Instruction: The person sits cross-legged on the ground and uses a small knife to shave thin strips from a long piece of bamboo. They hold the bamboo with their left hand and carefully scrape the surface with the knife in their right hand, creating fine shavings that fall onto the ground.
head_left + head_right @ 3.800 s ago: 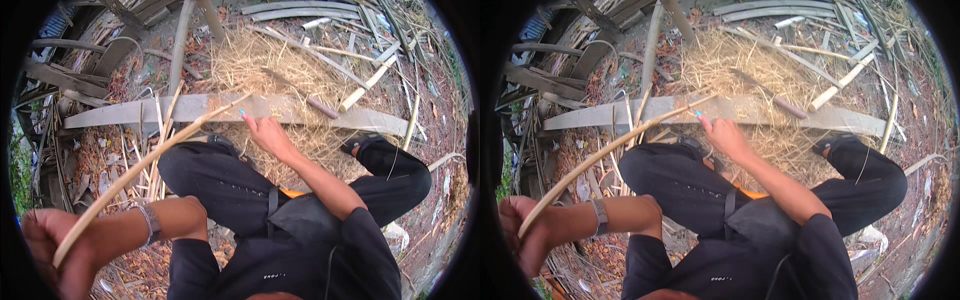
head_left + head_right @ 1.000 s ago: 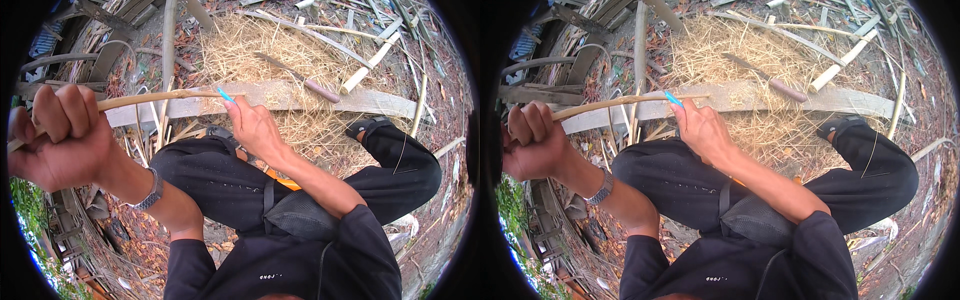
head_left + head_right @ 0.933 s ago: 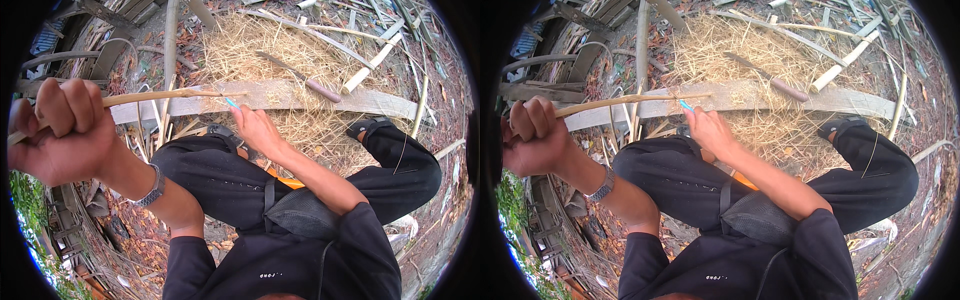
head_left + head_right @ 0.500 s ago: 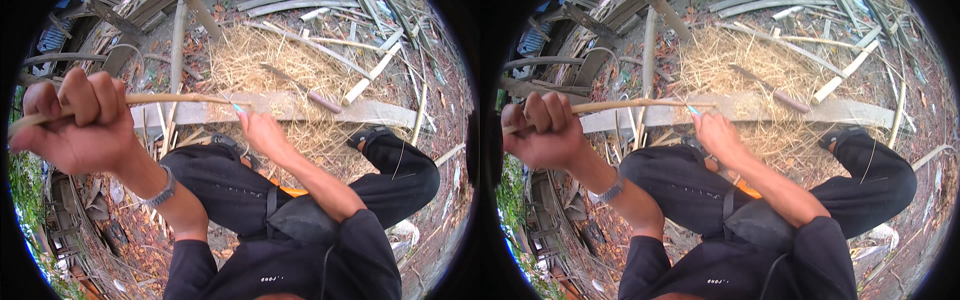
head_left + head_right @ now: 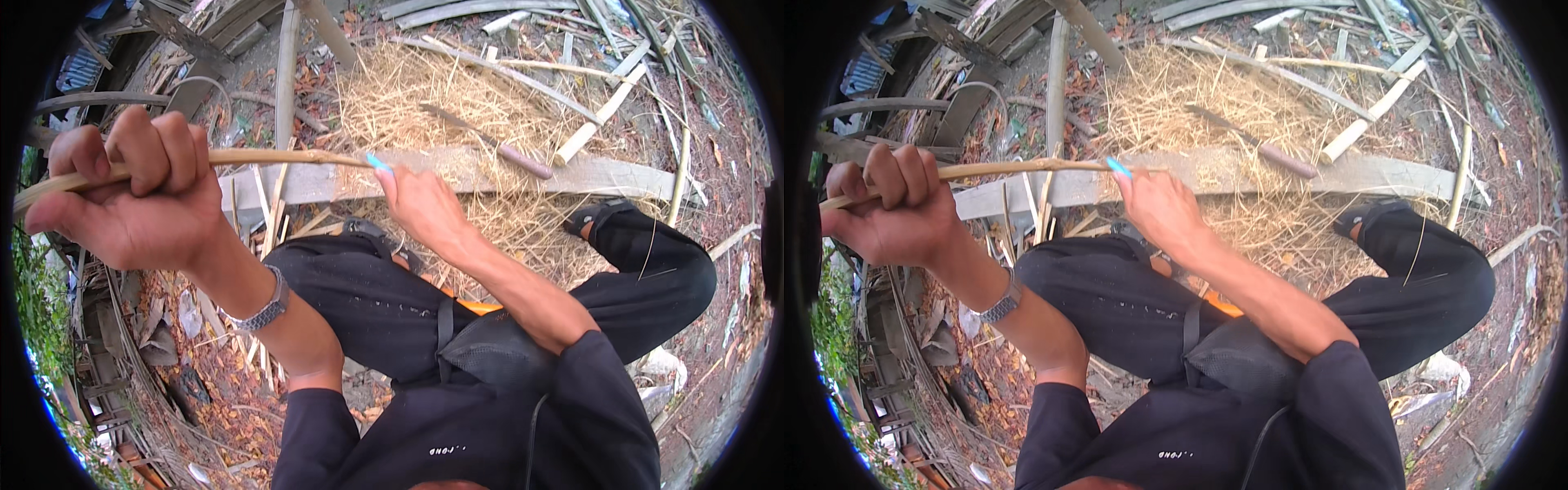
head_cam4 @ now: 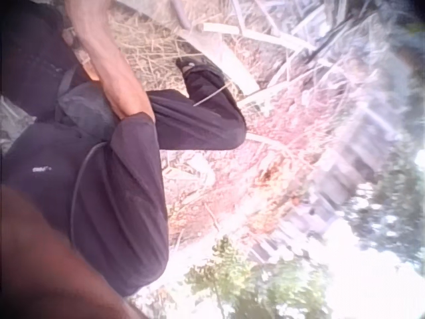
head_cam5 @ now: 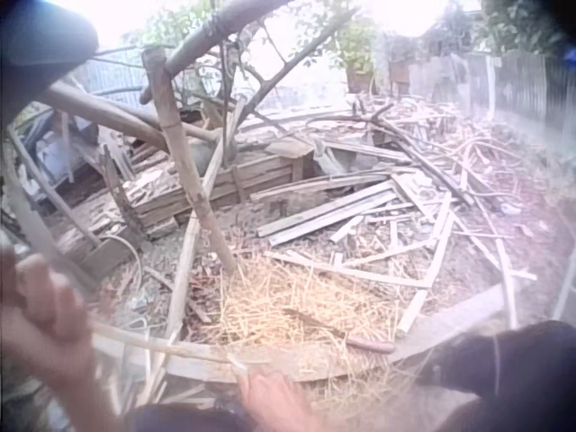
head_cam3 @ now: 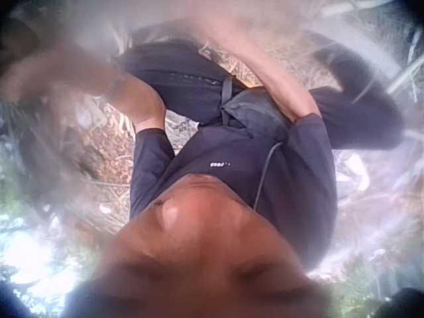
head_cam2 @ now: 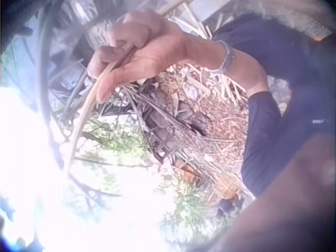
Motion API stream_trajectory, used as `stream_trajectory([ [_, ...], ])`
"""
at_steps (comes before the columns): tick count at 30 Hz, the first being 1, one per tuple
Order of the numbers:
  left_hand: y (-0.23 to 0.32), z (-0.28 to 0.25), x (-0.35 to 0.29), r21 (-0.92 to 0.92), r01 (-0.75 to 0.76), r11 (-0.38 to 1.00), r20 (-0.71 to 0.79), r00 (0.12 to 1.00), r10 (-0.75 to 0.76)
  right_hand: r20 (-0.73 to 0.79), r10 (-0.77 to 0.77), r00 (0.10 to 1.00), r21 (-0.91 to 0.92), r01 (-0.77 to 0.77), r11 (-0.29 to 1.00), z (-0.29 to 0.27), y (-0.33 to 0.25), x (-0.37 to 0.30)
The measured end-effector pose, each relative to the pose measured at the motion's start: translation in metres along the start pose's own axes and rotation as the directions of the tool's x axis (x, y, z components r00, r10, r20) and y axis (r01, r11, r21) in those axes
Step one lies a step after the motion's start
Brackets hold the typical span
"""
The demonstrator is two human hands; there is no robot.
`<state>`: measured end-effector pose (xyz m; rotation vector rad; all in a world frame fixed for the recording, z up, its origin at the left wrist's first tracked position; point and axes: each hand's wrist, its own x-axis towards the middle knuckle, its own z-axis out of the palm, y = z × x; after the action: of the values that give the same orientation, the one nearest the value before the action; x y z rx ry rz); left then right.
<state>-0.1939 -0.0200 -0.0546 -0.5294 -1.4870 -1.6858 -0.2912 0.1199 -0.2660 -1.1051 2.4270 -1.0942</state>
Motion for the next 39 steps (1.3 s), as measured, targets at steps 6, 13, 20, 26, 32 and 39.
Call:
stream_trajectory([
  [6, -0.004, -0.005, 0.0, -0.06, -0.025, 0.998, 0.054, 0.998, 0.028, -0.018, -0.02, 1.0, -0.018, 0.02, 1.0, 0.005, 0.0, -0.004],
  [13, 0.0, 0.001, -0.002, -0.118, 0.046, 0.992, -0.004, 0.999, -0.046, 0.345, 0.133, 0.929, 0.37, -0.265, 0.89, 0.022, 0.037, 0.007],
  [20, -0.003, -0.003, 0.0, -0.125, 0.058, 0.991, 0.074, 0.996, -0.049, 0.372, 0.124, 0.92, 0.704, -0.367, 0.608, -0.024, 0.021, 0.009],
  [26, 0.0, 0.003, -0.001, 0.033, 0.004, 0.999, 0.04, 0.999, -0.005, -0.033, -0.052, 0.998, 0.104, 0.055, 0.993, 0.005, 0.013, -0.015],
  [32, -0.003, 0.0, -0.001, -0.173, -0.016, 0.985, 0.055, 0.998, 0.026, 0.037, 0.063, 0.997, -0.036, -0.062, 0.997, 0.045, 0.047, -0.012],
  [39, -0.002, -0.011, 0.0, -0.148, -0.019, 0.989, 0.06, 0.998, 0.028, 0.653, 0.234, 0.72, 0.615, -0.685, 0.389, -0.011, 0.04, 0.014],
])
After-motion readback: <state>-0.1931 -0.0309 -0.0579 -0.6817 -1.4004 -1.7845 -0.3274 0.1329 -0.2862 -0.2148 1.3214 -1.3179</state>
